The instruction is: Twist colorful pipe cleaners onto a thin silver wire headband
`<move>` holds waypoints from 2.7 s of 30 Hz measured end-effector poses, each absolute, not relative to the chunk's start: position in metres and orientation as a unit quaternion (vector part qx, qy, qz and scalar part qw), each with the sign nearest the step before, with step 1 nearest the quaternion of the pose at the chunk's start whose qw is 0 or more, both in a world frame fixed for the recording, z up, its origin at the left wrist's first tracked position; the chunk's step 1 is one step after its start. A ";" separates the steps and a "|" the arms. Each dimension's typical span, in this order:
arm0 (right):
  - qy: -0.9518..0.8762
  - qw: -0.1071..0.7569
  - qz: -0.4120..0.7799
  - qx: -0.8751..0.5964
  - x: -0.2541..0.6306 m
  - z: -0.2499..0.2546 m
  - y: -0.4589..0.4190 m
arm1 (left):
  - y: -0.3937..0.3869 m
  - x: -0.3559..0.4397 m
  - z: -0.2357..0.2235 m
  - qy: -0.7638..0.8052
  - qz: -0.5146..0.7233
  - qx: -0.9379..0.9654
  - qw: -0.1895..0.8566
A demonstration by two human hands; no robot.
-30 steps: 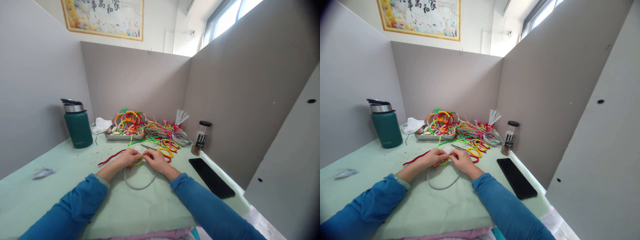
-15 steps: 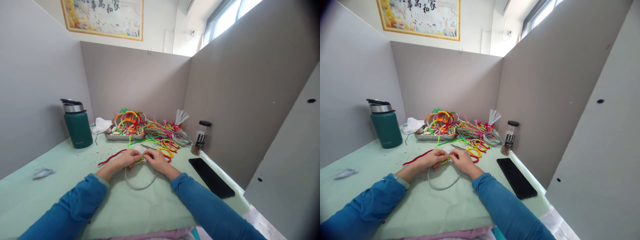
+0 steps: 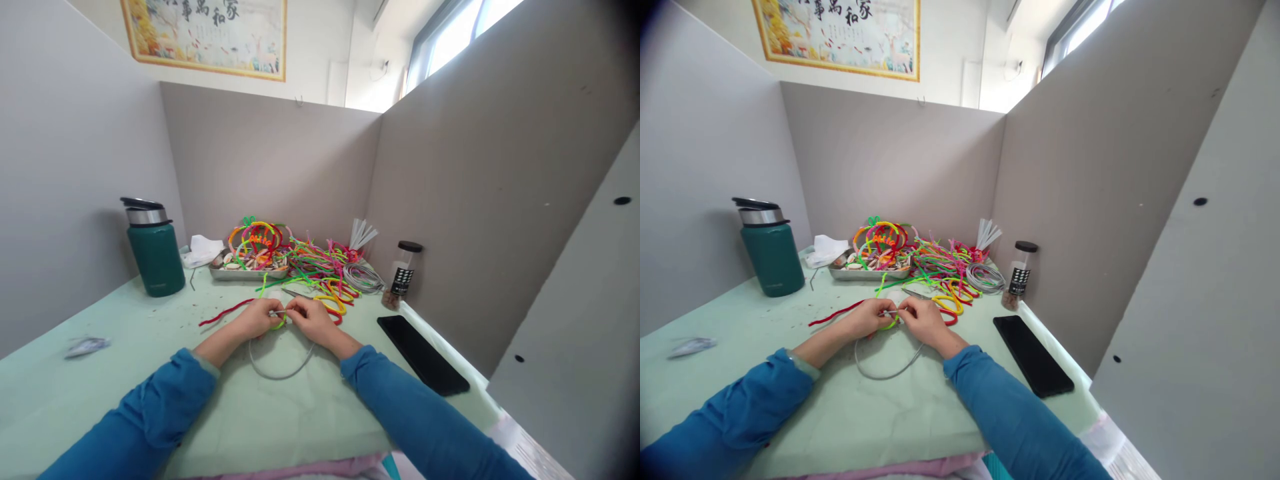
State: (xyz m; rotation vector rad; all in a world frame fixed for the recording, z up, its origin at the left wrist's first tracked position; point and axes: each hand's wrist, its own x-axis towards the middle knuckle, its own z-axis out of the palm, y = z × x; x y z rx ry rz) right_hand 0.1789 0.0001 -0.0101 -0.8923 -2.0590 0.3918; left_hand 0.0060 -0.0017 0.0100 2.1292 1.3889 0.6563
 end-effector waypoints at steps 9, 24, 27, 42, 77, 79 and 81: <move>-0.826 0.412 0.154 -0.353 0.180 -0.012 0.002 | 0.000 0.007 0.012 0.504 0.241 0.808 0.189; -0.830 0.409 0.144 -0.352 0.180 -0.012 0.002 | -0.005 0.009 0.022 0.489 0.392 0.697 0.348; -0.832 0.404 0.143 -0.353 0.180 -0.012 0.002 | -0.006 0.008 0.025 0.497 0.408 0.649 0.406; -0.829 0.396 0.150 -0.364 0.180 -0.014 0.003 | 0.005 0.003 0.006 0.458 0.326 0.770 0.304; -0.829 0.395 0.128 -0.374 0.179 -0.010 0.003 | -0.006 0.007 0.018 0.461 0.285 0.827 0.152; -0.831 0.394 0.127 -0.372 0.179 -0.010 0.002 | -0.006 0.007 0.018 0.460 0.284 0.827 0.156; -0.831 0.393 0.127 -0.372 0.180 -0.009 0.002 | -0.007 0.007 0.019 0.466 0.279 0.823 0.167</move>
